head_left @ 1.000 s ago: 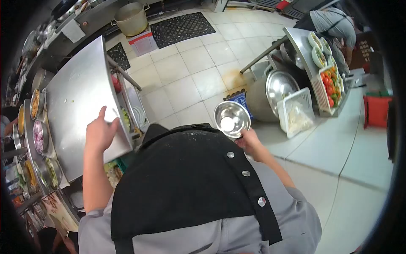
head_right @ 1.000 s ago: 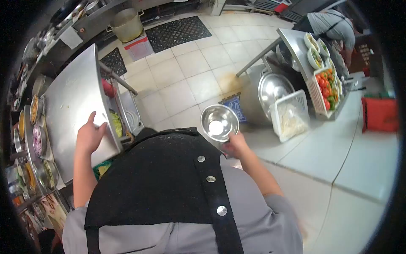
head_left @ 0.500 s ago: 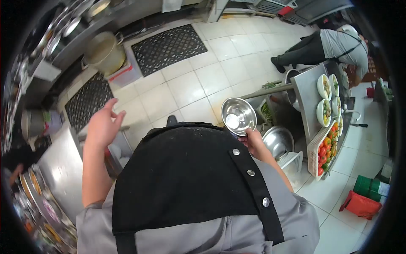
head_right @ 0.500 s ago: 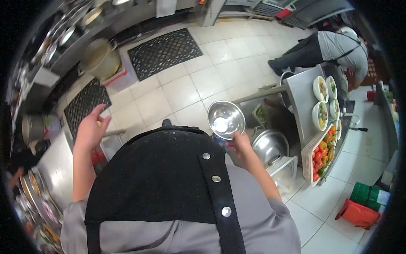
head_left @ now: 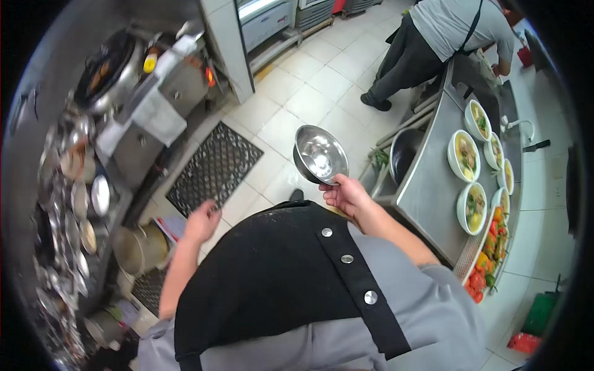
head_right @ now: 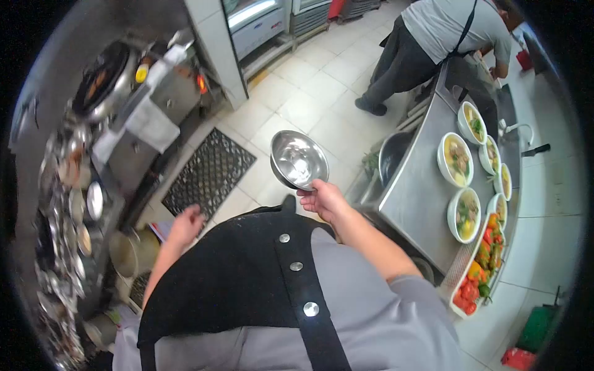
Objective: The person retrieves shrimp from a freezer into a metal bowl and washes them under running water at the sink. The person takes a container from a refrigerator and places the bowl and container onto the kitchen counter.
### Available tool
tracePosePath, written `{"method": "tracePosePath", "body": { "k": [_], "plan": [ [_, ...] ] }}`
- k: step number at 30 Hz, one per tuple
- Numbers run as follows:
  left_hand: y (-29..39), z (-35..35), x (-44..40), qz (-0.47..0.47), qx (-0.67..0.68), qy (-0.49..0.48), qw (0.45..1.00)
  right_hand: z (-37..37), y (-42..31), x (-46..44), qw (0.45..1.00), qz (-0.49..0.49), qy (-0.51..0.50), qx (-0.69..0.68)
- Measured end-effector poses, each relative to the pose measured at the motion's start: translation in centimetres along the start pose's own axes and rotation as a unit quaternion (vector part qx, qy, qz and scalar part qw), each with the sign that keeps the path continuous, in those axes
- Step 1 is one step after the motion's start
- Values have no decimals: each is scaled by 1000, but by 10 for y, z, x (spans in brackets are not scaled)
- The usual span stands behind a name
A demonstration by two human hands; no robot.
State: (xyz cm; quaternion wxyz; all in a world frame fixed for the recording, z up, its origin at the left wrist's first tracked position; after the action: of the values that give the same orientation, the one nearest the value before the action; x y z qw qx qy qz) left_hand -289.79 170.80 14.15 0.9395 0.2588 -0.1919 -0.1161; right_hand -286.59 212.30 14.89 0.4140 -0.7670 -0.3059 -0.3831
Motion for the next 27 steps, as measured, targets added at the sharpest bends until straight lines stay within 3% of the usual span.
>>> {"method": "tracePosePath", "body": {
  "k": [2,3,4,5,8,12,17,21,23,27],
  "plan": [
    [-54,-26,-28,-2,-94,-30,995,-6,-68,-27,1000,10,-12,21],
    [-57,-23,-34,47,-38,-93,994,-5,-101,-36,999,15,-17,38],
    [-122,-60,-50,39,-50,-114,991,-3,-137,-45,998,29,-15,53],
    [-142,-67,-58,82,-37,-147,985,-2,-169,-54,998,47,-13,48],
    [-123,-38,-89,199,4,-149,969,13,-255,-90,997,78,-16,17],
    [-98,-17,-187,219,28,-139,965,38,-336,-145,996,84,3,-36],
    [-78,3,-376,150,12,-131,980,82,-378,-218,994,24,94,-51],
    [8,60,-557,3,-32,2,999,90,-427,-224,979,-43,190,-54],
    [75,104,-642,-76,5,81,994,93,-459,-227,975,-43,210,-61],
    [199,188,-796,-195,231,126,945,93,-541,-234,968,16,213,-130]
  ]
}}
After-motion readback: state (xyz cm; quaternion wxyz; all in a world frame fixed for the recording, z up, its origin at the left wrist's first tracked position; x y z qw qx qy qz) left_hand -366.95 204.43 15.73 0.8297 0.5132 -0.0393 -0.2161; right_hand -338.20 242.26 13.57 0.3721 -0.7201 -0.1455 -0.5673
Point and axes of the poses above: each hand's wrist, its own x-axis away from the middle knuckle, its own z-axis out of the back of the hand, y = z × x, the point moved 1 cm from there along -x, towards the middle knuckle, and after that the axes turned 11 degrees about -z, right-handed, at the moved point
